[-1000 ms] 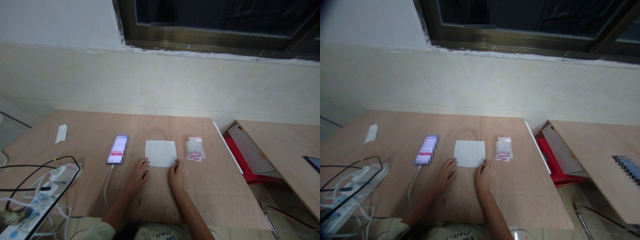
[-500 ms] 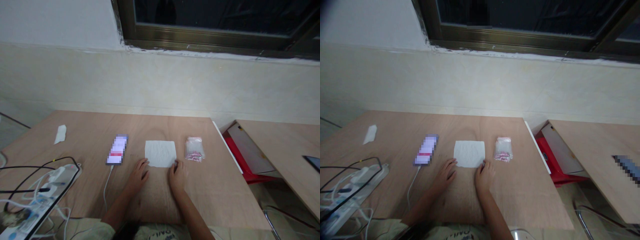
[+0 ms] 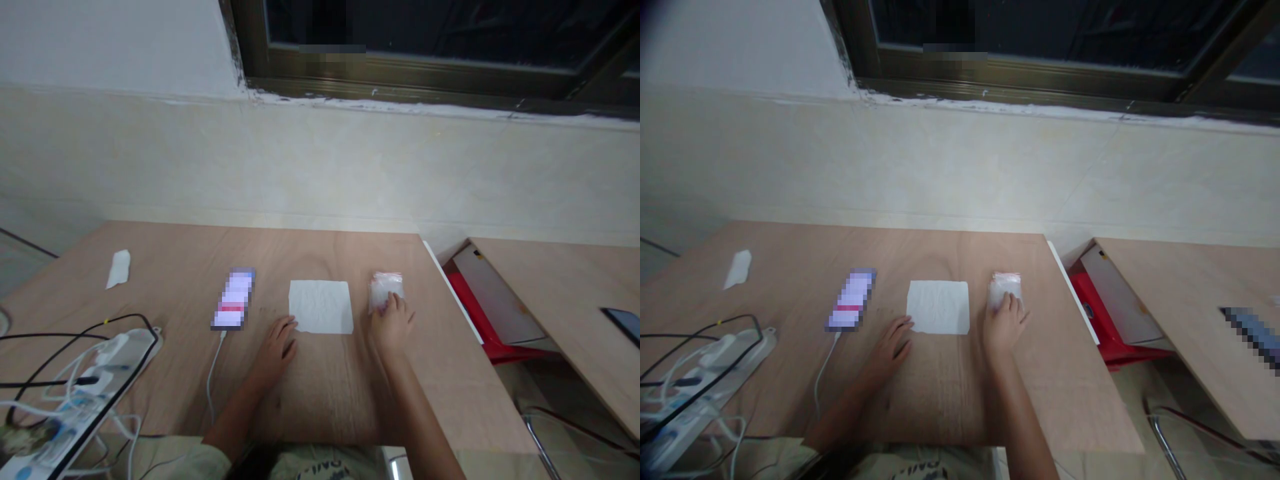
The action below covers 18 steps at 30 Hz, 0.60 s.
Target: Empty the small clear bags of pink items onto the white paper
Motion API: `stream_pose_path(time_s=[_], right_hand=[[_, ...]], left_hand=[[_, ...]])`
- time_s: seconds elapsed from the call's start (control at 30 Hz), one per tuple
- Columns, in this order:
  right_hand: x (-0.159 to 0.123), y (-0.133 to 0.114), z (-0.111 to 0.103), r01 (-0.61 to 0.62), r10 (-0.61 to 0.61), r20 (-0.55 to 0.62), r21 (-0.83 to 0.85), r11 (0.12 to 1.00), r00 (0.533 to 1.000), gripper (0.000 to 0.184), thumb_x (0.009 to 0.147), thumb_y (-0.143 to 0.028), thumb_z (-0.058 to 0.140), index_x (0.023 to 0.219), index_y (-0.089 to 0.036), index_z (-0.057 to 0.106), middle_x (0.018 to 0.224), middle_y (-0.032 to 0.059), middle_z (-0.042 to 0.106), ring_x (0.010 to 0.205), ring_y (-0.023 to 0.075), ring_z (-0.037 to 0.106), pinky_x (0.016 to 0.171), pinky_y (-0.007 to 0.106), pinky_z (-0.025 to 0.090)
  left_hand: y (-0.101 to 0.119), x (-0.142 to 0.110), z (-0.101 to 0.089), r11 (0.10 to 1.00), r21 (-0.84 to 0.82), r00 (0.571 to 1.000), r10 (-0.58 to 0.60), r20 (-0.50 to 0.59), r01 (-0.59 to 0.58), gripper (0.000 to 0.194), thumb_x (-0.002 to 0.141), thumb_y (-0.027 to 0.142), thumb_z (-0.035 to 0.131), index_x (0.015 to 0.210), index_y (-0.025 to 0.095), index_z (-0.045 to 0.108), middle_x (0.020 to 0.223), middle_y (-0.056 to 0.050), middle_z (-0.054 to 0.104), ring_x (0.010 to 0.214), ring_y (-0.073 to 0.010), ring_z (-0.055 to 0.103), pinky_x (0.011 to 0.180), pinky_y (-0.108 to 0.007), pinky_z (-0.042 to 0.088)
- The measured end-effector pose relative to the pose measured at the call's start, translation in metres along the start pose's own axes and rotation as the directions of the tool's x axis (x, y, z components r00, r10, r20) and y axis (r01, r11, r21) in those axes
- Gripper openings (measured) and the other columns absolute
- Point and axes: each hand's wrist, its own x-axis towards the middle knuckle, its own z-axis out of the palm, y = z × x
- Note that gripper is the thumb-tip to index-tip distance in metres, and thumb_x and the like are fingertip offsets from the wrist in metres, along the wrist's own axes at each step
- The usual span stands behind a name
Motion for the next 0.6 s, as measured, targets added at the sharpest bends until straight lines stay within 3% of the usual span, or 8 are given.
stream_pose_path(time_s=[0.1,0.3,0.37,0.5,0.6], right_hand=[[0.006,0.013,0.002,0.028,-0.027,0.062,-0.003,1.0,0.998,0.03,0.074,-0.017,0.039,0.095,-0.014,0.06,0.103,0.0134,0.061,0.101,0.0258,0.049,0.095,0.053,0.014],[0.004,0.023,-0.006,-0.014,0.004,0.078,0.137,0.99,0.997,0.035,0.082,-0.03,0.034,0.094,-0.013,0.063,0.1,0.0152,0.064,0.099,0.0263,0.054,0.096,0.055,0.015],[0.006,0.023,-0.012,-0.044,0.034,0.05,0.209,0.977,0.998,0.038,0.083,-0.034,0.034,0.094,-0.012,0.063,0.098,0.016,0.065,0.095,0.0266,0.057,0.095,0.054,0.018],[0.012,0.024,-0.022,-0.08,0.118,-0.078,0.375,0.924,0.99,0.041,0.08,-0.04,0.039,0.089,-0.009,0.065,0.089,0.0171,0.066,0.084,0.0256,0.058,0.081,0.041,0.038],[0.014,0.023,-0.025,-0.132,0.189,-0.089,0.439,0.889,0.978,0.04,0.076,-0.042,0.045,0.083,-0.009,0.066,0.082,0.016,0.066,0.078,0.0246,0.059,0.071,0.035,0.042]], left_hand=[[0.0,0.0,0.0,1.0,-0.003,1.0,0.002,-0.012,-0.002,0.034,0.08,0.016,0.043,0.113,0.021,0.046,0.124,-0.006,0.046,0.118,-0.0208,0.04,0.1,-0.043,0.036],[-0.001,0.0,0.0,1.0,-0.015,1.0,-0.01,-0.013,0.01,0.036,0.08,0.016,0.043,0.115,0.021,0.046,0.125,-0.007,0.046,0.119,-0.0207,0.04,0.1,-0.042,0.036],[-0.002,0.0,0.0,1.0,-0.016,1.0,0.0,0.001,0.0,0.038,0.079,0.016,0.043,0.117,0.021,0.045,0.126,-0.007,0.046,0.119,-0.0207,0.04,0.1,-0.043,0.036],[-0.003,0.0,-0.001,1.0,0.001,0.999,0.019,0.037,-0.02,0.043,0.08,0.016,0.043,0.123,0.022,0.041,0.13,-0.007,0.044,0.122,-0.0207,0.036,0.102,-0.044,0.033],[-0.002,0.0,-0.001,1.0,0.003,0.999,0.022,0.04,-0.022,0.044,0.08,0.017,0.043,0.124,0.022,0.041,0.13,-0.007,0.044,0.123,-0.0208,0.036,0.103,-0.044,0.032]])
